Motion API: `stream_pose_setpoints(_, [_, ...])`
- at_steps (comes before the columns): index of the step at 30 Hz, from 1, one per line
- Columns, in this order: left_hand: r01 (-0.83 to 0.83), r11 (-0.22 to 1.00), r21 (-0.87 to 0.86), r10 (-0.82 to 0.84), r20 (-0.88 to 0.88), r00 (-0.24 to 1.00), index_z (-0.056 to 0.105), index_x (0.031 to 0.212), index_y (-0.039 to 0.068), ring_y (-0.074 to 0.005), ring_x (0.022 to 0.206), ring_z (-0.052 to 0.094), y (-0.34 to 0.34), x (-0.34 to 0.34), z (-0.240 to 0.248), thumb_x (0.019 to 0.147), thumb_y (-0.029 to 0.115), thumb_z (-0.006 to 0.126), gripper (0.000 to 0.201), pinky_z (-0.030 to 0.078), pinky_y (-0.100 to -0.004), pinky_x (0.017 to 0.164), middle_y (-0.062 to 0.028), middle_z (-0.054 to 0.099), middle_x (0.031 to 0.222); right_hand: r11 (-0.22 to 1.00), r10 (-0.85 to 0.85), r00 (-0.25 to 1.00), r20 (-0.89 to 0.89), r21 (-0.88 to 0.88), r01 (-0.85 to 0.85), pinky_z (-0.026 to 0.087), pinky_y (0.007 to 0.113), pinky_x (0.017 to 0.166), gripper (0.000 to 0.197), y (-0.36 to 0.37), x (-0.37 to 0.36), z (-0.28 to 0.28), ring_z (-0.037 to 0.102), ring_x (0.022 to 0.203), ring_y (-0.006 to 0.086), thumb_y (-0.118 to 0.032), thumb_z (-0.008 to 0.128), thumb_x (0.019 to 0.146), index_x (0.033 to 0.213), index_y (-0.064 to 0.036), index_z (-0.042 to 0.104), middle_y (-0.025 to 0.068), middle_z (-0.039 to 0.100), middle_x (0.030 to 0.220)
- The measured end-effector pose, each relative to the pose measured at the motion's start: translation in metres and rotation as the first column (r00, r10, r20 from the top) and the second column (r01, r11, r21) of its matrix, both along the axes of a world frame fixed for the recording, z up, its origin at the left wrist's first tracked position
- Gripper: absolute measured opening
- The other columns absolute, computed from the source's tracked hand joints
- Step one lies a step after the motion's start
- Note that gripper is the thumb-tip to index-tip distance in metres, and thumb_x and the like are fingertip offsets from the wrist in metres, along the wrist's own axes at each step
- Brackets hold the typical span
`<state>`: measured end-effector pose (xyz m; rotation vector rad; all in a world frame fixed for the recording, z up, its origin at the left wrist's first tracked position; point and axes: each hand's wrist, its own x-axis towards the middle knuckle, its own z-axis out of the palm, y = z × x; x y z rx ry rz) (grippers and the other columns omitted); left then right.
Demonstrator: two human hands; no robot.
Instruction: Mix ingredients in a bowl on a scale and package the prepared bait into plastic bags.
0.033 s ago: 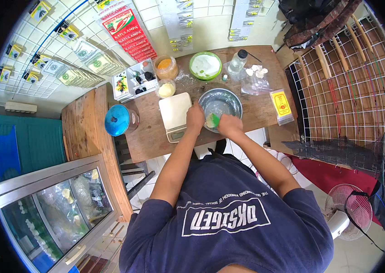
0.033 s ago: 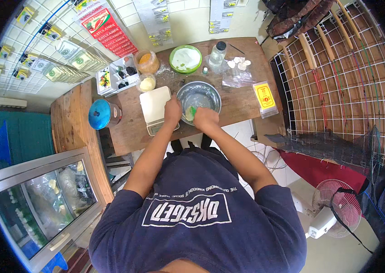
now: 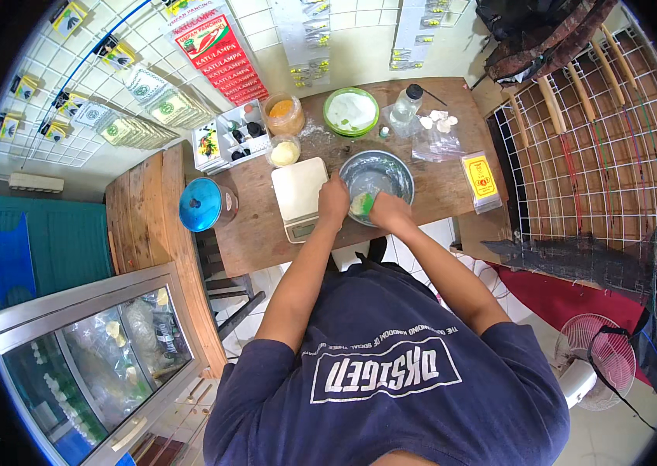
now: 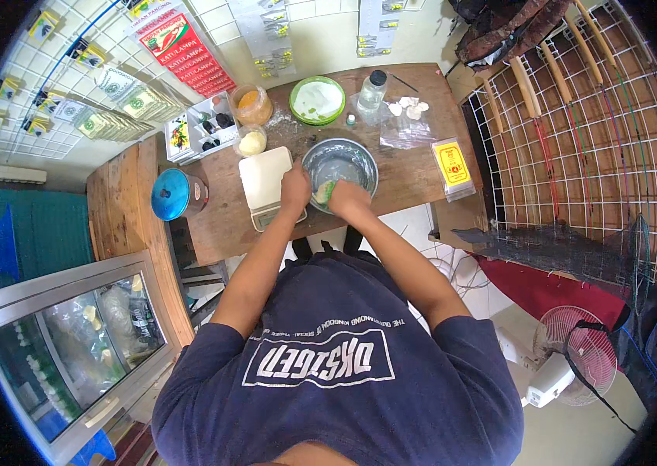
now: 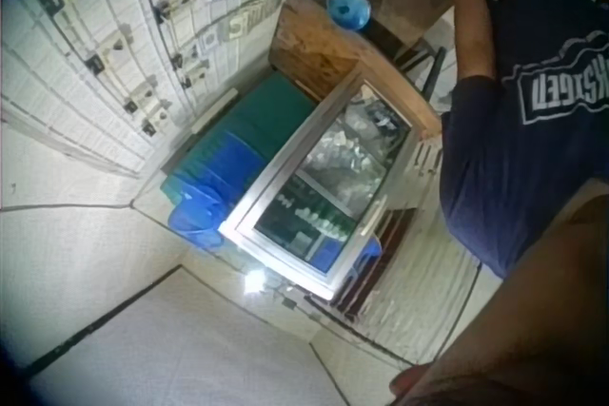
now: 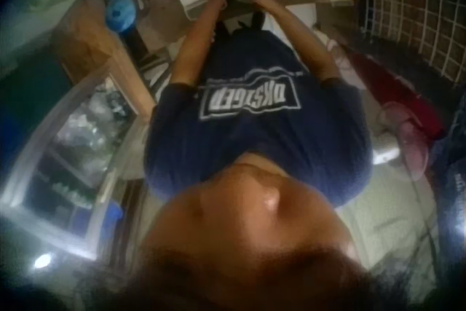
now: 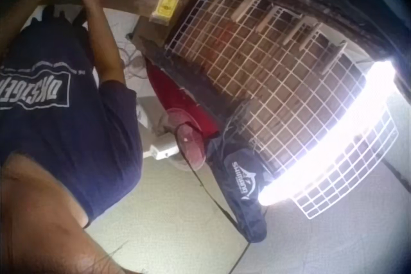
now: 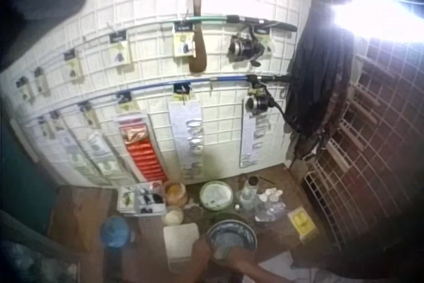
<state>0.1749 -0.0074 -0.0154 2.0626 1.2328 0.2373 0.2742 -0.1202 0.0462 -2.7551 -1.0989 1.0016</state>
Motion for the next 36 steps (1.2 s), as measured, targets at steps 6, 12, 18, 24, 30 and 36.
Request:
stream_pose_setpoints(6, [0.044,0.998,0.04,-0.05,0.158,0.986,0.057,0.128,-0.002,-0.0472,0.085,0.066,0.01,0.001,-0.007,0.097,0.018,0.05,0.037,0.052,-0.0531,0.076,-0.0317,0.066,0.089,0.961,-0.22,0.938,-0.268,0.104,0.256,0.052,0.047,0.091,0.029,0.017,0.054,-0.055,0.065,0.106,0.0418,-0.02,0.061,0.082,0.1,-0.0013,0.073,0.0266,0.068,0.109])
stream_pose_setpoints(12, [0.072,0.995,-0.074,-0.056,0.192,0.98,0.058,0.127,0.0,-0.0465,0.089,0.066,0.009,-0.001,-0.013,0.102,0.024,0.045,0.037,0.052,-0.0508,0.078,-0.0313,0.066,0.092,0.996,0.084,0.971,0.224,0.008,-0.088,0.057,0.043,0.076,0.024,0.021,0.037,-0.016,0.072,0.09,0.0325,-0.017,0.06,0.083,0.099,-0.0059,0.074,0.019,0.072,0.099])
stream_pose_setpoints(18, [0.058,0.998,-0.027,-0.051,0.211,0.976,0.058,0.125,-0.006,-0.0462,0.091,0.065,0.01,0.002,-0.01,0.101,0.023,0.045,0.039,0.052,-0.0502,0.08,-0.0322,0.066,0.096,0.79,0.472,0.784,0.403,0.201,-0.579,0.056,0.044,0.068,0.029,-0.014,0.038,-0.042,0.071,0.08,0.0305,-0.014,0.055,0.087,0.111,-0.0119,0.071,0.0109,0.07,0.089])
stream_pose_setpoints(24, [0.074,0.997,0.02,-0.076,0.174,0.982,0.059,0.124,-0.005,-0.0472,0.087,0.066,0.011,0.004,-0.009,0.099,0.019,0.048,0.036,0.053,-0.0518,0.076,-0.0333,0.066,0.091,0.439,0.766,0.455,0.455,0.148,-0.886,0.051,0.038,0.08,0.032,-0.029,0.08,-0.016,0.068,0.089,0.0242,-0.015,0.053,0.089,0.115,-0.0173,0.071,0.0061,0.07,0.092])
stream_pose_setpoints(30, [0.075,0.997,0.01,-0.076,0.141,0.987,0.059,0.124,-0.004,-0.047,0.086,0.066,0.016,0.002,-0.01,0.099,0.018,0.049,0.035,0.053,-0.0524,0.076,-0.0327,0.066,0.091,0.499,0.842,0.382,0.382,-0.278,-0.821,0.051,0.038,0.08,0.025,-0.018,0.1,0.014,0.069,0.088,0.0242,-0.019,0.053,0.089,0.099,-0.0205,0.076,0.0061,0.071,0.089])
stream_pose_setpoints(36, [0.1,0.995,0.014,-0.101,0.113,0.988,0.058,0.124,-0.005,-0.0459,0.087,0.066,0.017,0.002,0.003,0.098,0.017,0.049,0.035,0.053,-0.0518,0.078,-0.0314,0.067,0.093,0.773,0.594,0.694,0.408,-0.049,-0.633,0.057,0.044,0.067,0.023,-0.036,0.079,-0.011,0.072,0.08,0.0294,-0.018,0.056,0.087,0.102,-0.0161,0.073,0.0105,0.071,0.088])
